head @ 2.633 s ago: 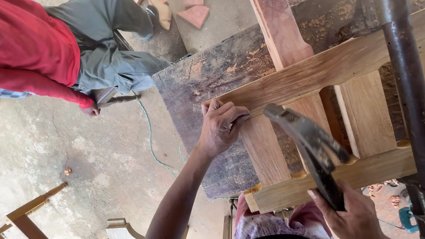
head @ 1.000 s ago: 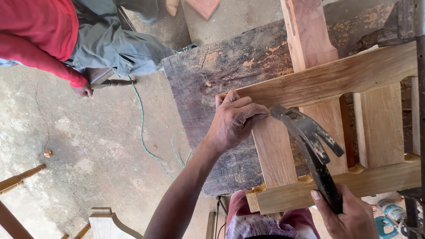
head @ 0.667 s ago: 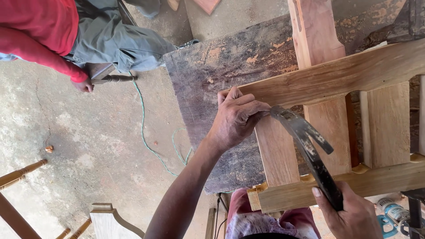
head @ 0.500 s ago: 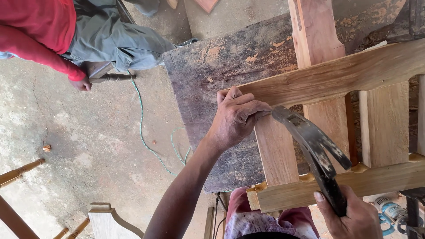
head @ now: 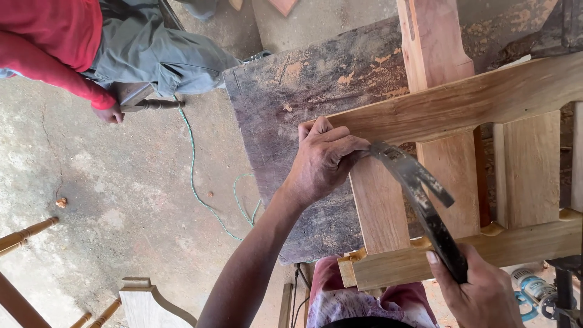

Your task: The person repeatedly hammers nails into a wooden slatted frame using a claw hammer. They retrieve nails from a small stool, position them on the frame, and strike them with the hammer. The task continues across multiple sections of the frame.

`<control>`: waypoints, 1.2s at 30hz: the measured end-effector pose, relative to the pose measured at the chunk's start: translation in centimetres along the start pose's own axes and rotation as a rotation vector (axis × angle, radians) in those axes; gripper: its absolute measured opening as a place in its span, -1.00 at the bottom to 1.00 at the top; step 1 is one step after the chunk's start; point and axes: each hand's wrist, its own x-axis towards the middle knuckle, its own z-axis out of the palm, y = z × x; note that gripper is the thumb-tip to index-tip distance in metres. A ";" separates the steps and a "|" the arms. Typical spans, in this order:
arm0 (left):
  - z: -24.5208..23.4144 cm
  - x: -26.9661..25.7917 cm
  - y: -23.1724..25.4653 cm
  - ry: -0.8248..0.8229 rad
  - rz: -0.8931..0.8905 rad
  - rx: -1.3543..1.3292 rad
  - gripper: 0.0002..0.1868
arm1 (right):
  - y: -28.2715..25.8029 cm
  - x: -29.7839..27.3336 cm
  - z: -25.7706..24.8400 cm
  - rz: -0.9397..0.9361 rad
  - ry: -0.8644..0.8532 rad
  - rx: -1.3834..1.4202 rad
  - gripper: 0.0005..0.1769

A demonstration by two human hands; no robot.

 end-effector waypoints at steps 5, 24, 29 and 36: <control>-0.5 -0.6 -0.3 -0.022 -0.031 -0.106 -0.68 | 0.8 -1.1 -0.2 0.050 0.009 0.051 -0.66; -1.1 -1.9 0.9 -0.012 -0.075 0.427 0.16 | -1.7 0.4 0.8 -0.604 0.325 0.149 -0.59; -1.1 -2.1 0.8 -0.010 -0.055 0.405 0.13 | 0.9 1.8 2.0 -0.319 0.072 0.005 -0.70; -0.9 -2.4 0.7 -0.017 -0.067 0.421 0.14 | 1.6 -1.0 3.3 -0.406 0.270 0.322 -0.76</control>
